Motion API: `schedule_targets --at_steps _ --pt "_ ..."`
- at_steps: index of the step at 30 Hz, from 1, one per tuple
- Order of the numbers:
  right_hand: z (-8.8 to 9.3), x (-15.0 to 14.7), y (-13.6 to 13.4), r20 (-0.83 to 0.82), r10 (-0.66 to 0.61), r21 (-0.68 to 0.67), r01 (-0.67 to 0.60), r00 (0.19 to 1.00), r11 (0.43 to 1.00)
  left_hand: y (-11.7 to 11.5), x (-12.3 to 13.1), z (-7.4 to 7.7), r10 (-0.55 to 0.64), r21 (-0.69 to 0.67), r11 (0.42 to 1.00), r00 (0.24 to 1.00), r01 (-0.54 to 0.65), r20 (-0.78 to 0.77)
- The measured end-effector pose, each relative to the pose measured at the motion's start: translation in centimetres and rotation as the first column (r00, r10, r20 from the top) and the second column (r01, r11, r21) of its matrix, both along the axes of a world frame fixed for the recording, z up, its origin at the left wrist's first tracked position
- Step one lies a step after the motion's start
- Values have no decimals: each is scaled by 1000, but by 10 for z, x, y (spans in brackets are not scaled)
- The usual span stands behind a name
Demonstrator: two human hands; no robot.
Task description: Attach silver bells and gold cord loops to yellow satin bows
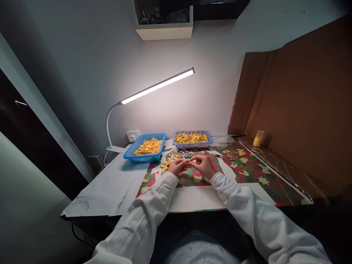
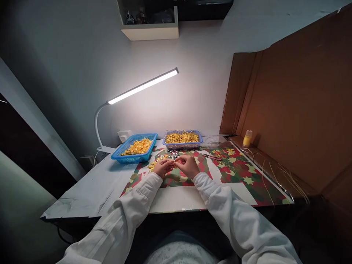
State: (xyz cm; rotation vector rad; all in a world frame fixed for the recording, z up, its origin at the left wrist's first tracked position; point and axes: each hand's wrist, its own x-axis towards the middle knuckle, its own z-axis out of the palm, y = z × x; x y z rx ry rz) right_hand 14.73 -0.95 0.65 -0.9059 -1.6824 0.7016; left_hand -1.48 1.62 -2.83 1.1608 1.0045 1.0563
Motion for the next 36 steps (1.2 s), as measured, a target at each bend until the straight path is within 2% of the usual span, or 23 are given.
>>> schedule_targets --at_steps 6,12,17,21,24,27,30,32,34,36 --pt "-4 -1 -5 -21 56 23 -56 998 998 -1 2 2 15 -40 999 998 -13 58" --pt "-2 3 6 -244 86 -81 -108 966 991 -2 0 2 20 38 999 995 -24 98" --pt "23 33 26 -507 36 -139 -123 861 983 -5 -2 4 -2 125 992 994 -12 114" --pt "49 59 35 -624 -5 -169 -128 781 977 -10 -1 12 -42 234 972 995 21 86" --pt "66 76 43 -658 -45 -219 -133 752 967 -19 -1 21 -62 340 939 998 59 -2" --pt "77 87 56 -657 -108 -304 -131 746 944 -38 -1 34 -55 451 884 984 128 -172" --pt "77 85 71 -634 -171 -410 -140 754 901 -69 3 45 19 558 799 918 225 -397" --pt "71 75 80 -612 -197 -471 -152 766 869 -91 8 49 91 602 738 838 306 -537" --pt "63 60 87 -588 -210 -523 -168 781 836 -108 15 46 170 610 695 737 381 -654" --pt "54 44 93 -563 -215 -566 -183 798 804 -117 23 37 267 597 684 619 418 -739"
